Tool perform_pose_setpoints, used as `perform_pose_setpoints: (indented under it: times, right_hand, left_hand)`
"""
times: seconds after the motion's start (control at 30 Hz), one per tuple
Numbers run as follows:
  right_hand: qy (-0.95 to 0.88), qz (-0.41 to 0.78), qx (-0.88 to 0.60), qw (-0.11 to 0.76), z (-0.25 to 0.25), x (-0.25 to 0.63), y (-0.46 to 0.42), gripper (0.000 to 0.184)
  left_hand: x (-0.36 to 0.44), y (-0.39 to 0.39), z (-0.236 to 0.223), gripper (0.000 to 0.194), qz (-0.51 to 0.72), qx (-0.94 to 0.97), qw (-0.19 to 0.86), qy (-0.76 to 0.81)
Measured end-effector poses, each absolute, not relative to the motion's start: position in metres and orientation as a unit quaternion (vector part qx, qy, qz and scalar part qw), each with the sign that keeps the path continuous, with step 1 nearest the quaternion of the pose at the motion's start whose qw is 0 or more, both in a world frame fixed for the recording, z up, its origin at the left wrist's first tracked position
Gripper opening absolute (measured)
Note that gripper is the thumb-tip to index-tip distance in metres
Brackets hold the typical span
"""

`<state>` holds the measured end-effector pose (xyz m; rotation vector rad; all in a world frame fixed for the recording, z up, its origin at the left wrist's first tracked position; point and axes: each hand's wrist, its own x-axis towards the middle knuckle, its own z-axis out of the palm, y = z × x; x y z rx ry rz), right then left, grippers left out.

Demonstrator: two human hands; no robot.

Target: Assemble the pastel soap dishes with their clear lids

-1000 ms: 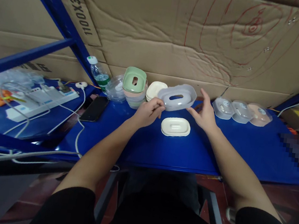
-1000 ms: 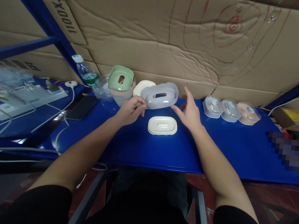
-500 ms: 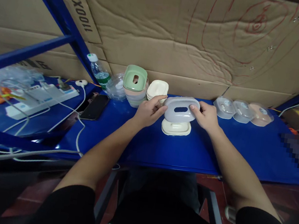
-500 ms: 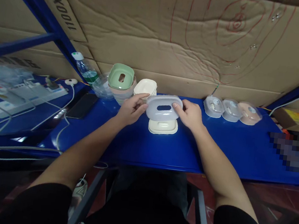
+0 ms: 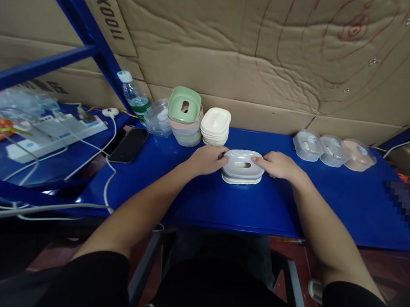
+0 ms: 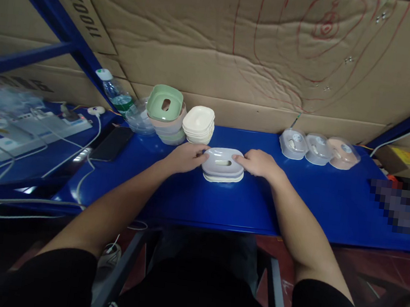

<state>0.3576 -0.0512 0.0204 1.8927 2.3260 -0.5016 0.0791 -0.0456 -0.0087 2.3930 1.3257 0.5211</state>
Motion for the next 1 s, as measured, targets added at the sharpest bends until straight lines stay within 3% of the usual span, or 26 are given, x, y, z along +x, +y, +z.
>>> perform_pose_setpoints:
  times: [0.23,0.7,0.8,1.0]
  right_hand:
    - [0.787,-0.131,0.597,0.087,0.013,0.357,-0.047,0.081]
    - [0.778,-0.126,0.607,0.102,0.006,0.355,-0.044,0.081]
    - [0.778,-0.131,0.607,0.096,0.005,0.355,-0.043,0.078]
    - [0.779,-0.13,0.607,0.088,0.003,0.357,-0.041,0.075]
  left_hand:
    - [0.082,-0.047,-0.01,0.033,0.061,0.856,0.173,0.483]
    - [0.082,-0.043,-0.018,0.036,0.112,0.86,0.163,0.471]
    - [0.074,-0.039,-0.014,0.034,0.214,0.847,0.118,0.473]
    - [0.018,-0.023,0.017,0.014,0.563,0.662,-0.085,0.488]
